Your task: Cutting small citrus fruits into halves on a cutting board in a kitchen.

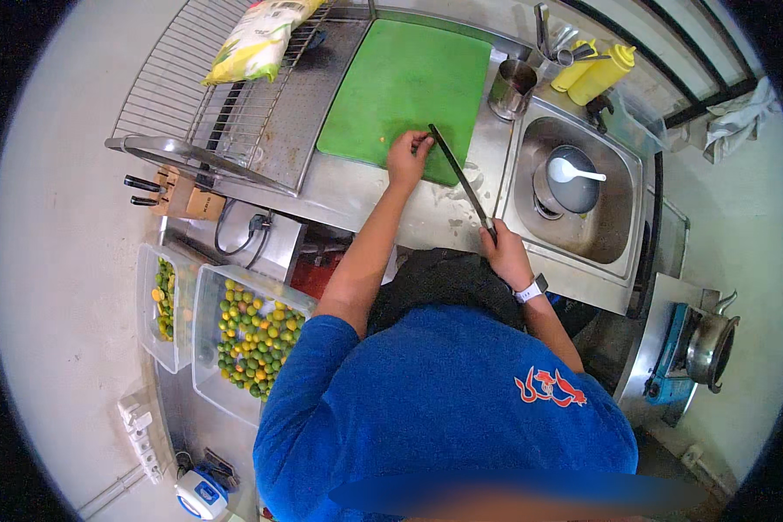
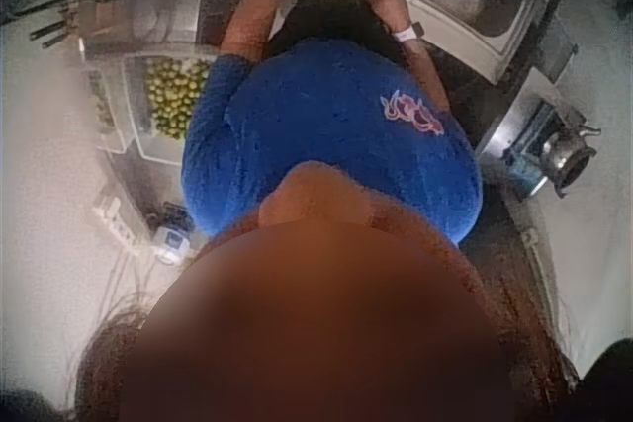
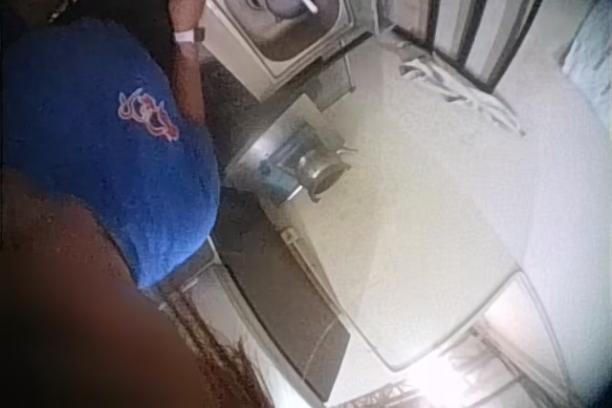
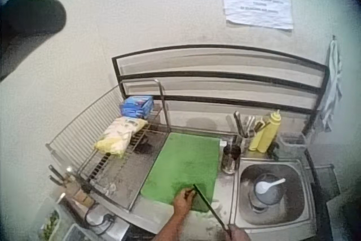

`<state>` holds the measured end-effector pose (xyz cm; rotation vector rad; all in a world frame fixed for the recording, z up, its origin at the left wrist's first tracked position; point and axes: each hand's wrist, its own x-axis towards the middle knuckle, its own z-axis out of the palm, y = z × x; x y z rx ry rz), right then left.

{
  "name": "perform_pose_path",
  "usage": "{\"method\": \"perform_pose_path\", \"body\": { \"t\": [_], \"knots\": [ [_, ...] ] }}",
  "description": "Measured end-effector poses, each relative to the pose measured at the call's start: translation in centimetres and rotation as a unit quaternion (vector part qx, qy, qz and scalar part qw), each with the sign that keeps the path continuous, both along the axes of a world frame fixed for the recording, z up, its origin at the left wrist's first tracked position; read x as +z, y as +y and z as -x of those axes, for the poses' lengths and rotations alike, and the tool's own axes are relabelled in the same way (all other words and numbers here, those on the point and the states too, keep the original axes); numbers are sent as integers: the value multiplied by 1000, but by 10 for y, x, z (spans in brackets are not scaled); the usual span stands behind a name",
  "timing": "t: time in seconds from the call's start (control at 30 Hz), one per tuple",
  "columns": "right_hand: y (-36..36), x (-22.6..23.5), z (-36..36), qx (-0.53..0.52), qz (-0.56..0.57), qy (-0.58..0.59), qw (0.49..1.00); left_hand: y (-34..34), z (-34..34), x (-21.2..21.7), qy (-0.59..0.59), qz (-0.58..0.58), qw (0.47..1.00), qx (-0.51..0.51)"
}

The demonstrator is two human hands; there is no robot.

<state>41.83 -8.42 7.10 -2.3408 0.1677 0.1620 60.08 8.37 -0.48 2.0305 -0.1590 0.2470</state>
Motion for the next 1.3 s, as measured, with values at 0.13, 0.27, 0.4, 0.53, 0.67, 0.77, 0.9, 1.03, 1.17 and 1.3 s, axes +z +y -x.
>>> {"method": "perform_pose_path", "body": {
  "t": [0.13, 0.27, 0.4, 0.53, 0.67, 0.77, 0.9, 1.03, 1.17, 1.3],
  "knots": [
    [0, 4, 1, -2, -2, 9, 1000, 0, 1, 1, -5, -8, 1000, 6],
    [0, 6, 3, -2, -2, 4, 1000, -1, 1, 2, 6, -6, 1000, 7],
    [-2, 9, 3, 3, -2, 20, 1000, -2, 1, 1, 8, -4, 1000, 10],
    [-5, -2, 4, 13, 16, -13, 1000, -3, -3, -6, 3, 38, 999, 9],
    [-4, 3, 4, -2, 13, 12, 1000, -4, -3, -2, 16, 9, 1000, 14],
    [-5, 3, 4, -10, 20, 18, 1000, -4, -3, -1, -1, 2, 1000, 10],
    [-9, -1, 5, -6, 20, 25, 999, -7, -1, 4, -13, 4, 1000, 4],
    [-9, -1, 5, -2, 27, 26, 999, -6, 1, 6, -10, -15, 1000, 5],
    [-8, 1, 5, -5, 19, 27, 999, -7, 0, 2, -21, -15, 1000, 3],
    [-6, 7, 5, -18, 4, 19, 1000, -9, 1, 7, -25, -31, 999, 11]
  ]
}}
